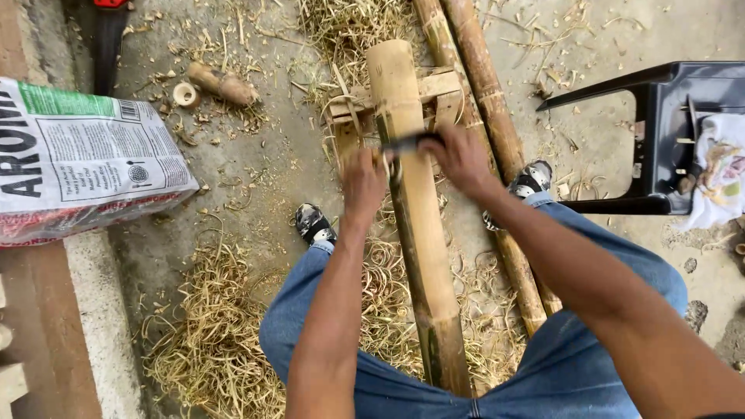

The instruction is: Shaving the outer layer of a bamboo pole using a drawknife-like hand tool.

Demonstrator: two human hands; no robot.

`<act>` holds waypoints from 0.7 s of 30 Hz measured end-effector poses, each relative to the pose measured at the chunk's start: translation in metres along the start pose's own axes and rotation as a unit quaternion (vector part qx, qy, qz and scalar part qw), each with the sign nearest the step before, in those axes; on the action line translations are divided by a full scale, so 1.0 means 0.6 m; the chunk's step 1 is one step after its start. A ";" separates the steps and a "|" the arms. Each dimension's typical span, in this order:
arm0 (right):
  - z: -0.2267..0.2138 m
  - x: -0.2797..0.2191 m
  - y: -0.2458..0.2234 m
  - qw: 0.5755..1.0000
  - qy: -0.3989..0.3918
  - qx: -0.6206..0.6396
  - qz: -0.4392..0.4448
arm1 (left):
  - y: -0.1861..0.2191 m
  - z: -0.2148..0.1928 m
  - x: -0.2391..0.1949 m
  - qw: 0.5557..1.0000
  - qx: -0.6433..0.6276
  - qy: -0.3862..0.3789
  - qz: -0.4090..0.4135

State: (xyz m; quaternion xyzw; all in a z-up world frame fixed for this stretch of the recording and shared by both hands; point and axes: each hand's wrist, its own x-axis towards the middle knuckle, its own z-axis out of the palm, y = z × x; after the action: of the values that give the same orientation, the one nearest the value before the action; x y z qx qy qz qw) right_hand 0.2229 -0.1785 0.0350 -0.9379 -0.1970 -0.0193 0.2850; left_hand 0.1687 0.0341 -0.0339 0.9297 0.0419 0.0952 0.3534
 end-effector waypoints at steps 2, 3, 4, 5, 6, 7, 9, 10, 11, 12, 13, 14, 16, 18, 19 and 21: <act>0.019 0.093 0.034 1.000 0.023 -0.005 -0.008 | -0.009 0.010 0.096 0.999 -0.015 -0.013 -0.028; 0.026 0.131 0.052 0.999 0.049 -0.013 -0.014 | -0.009 0.017 0.138 0.998 -0.031 -0.029 -0.051; 0.032 0.141 0.053 0.999 0.046 -0.013 -0.009 | -0.005 0.012 0.150 0.998 -0.031 -0.034 -0.053; 0.034 0.158 0.054 0.999 0.042 -0.021 0.004 | 0.002 0.005 0.169 0.997 -0.021 -0.039 -0.069; 0.034 0.172 0.053 0.999 0.038 -0.029 0.017 | 0.010 -0.003 0.186 0.995 -0.010 -0.045 -0.084; 0.040 0.161 0.059 0.999 0.039 -0.028 0.021 | 0.004 0.007 0.176 0.995 -0.009 -0.049 -0.083; 0.049 0.141 0.066 0.998 0.055 -0.031 0.007 | -0.006 0.020 0.157 0.995 0.000 -0.047 -0.085; 0.045 0.124 0.057 0.998 0.057 -0.031 0.006 | -0.007 0.027 0.135 0.995 0.000 -0.045 -0.084; 0.041 0.107 0.046 0.998 0.051 -0.017 0.016 | -0.008 0.031 0.111 0.998 0.007 -0.017 -0.066; 0.036 0.089 0.035 0.999 0.045 -0.004 0.027 | -0.009 0.034 0.087 0.999 0.014 0.010 -0.048; 0.031 0.065 0.023 0.998 0.050 -0.004 0.028 | -0.008 0.032 0.061 0.999 0.015 0.011 -0.043; 0.026 0.040 0.012 0.998 0.058 -0.007 0.028 | -0.007 0.031 0.035 0.999 0.001 0.017 -0.039; 0.014 -0.017 -0.005 0.998 0.061 -0.012 0.031 | 0.012 0.020 -0.024 0.999 -0.016 0.020 -0.038; 0.007 -0.080 -0.026 0.996 0.066 -0.054 0.021 | 0.040 -0.010 -0.086 0.998 -0.004 0.059 -0.013; 0.011 -0.115 -0.032 0.996 0.069 -0.051 0.022 | 0.039 -0.009 -0.121 0.998 -0.002 0.058 -0.011; 0.015 -0.174 -0.043 0.996 0.006 -0.028 0.082 | 0.040 -0.008 -0.181 0.999 -0.010 0.009 -0.030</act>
State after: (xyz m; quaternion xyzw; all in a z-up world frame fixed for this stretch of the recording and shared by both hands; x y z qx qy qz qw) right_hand 0.1159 -0.1914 0.0259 -0.9583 -0.1170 -0.0064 0.2605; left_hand 0.0619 0.0037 -0.0307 0.9235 0.0721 0.0938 0.3649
